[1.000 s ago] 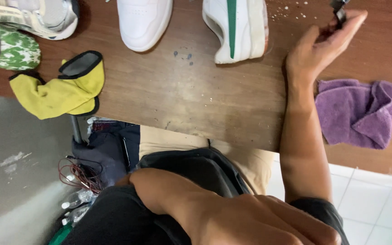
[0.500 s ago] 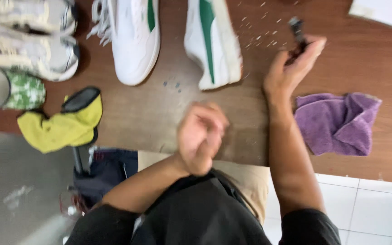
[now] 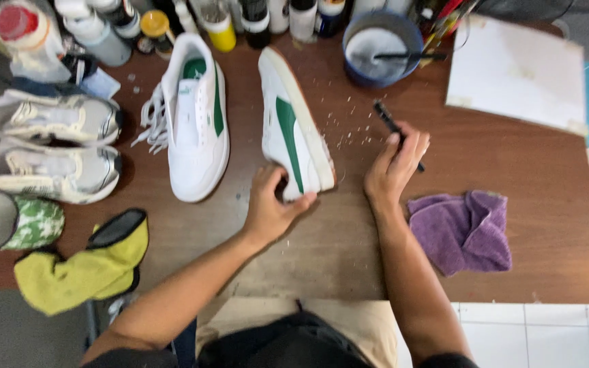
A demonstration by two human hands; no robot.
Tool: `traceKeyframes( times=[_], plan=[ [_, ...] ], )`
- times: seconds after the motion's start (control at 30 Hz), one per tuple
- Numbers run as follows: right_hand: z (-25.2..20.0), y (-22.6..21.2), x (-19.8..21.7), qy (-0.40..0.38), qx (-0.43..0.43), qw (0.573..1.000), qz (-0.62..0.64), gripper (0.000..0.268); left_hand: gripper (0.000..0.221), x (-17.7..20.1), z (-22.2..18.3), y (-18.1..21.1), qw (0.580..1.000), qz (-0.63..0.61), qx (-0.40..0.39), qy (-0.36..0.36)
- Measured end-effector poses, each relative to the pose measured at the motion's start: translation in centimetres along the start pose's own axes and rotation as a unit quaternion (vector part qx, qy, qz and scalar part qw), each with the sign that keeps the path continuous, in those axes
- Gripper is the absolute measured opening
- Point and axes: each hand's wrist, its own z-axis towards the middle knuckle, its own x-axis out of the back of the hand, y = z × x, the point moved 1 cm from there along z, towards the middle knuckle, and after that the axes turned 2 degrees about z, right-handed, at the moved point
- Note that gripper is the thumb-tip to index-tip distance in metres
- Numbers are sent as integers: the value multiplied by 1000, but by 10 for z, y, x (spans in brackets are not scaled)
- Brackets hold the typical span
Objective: Cleaning the sole of a white sneaker using a brush, cleaning solution, and a cloth at a repair bench.
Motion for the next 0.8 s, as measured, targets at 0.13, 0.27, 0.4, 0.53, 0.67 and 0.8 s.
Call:
traceKeyframes(
  times=[0.13,0.27,0.4,0.53,0.67,0.8],
  plan=[
    [-2,13,2,-12,34,998,-44,16,55,0,7,-1,997,-18,28,-76],
    [32,21,11,-30,86,994,-65,16,50,-1,5,-8,993,-27,73,-93],
    [72,36,-10,-99,78,983,-134,11,37,-5,-7,-29,995,-12,15,-100],
    [100,86,-40,-185,60,961,-196,9,30,-2,0,-20,993,-22,-24,-113],
    [111,92,-49,-224,69,942,-241,12,30,-5,0,-27,993,-27,-38,-111],
    [119,61,-36,-163,123,959,-198,14,27,-8,-4,-36,993,-13,-56,-99]
  ],
)
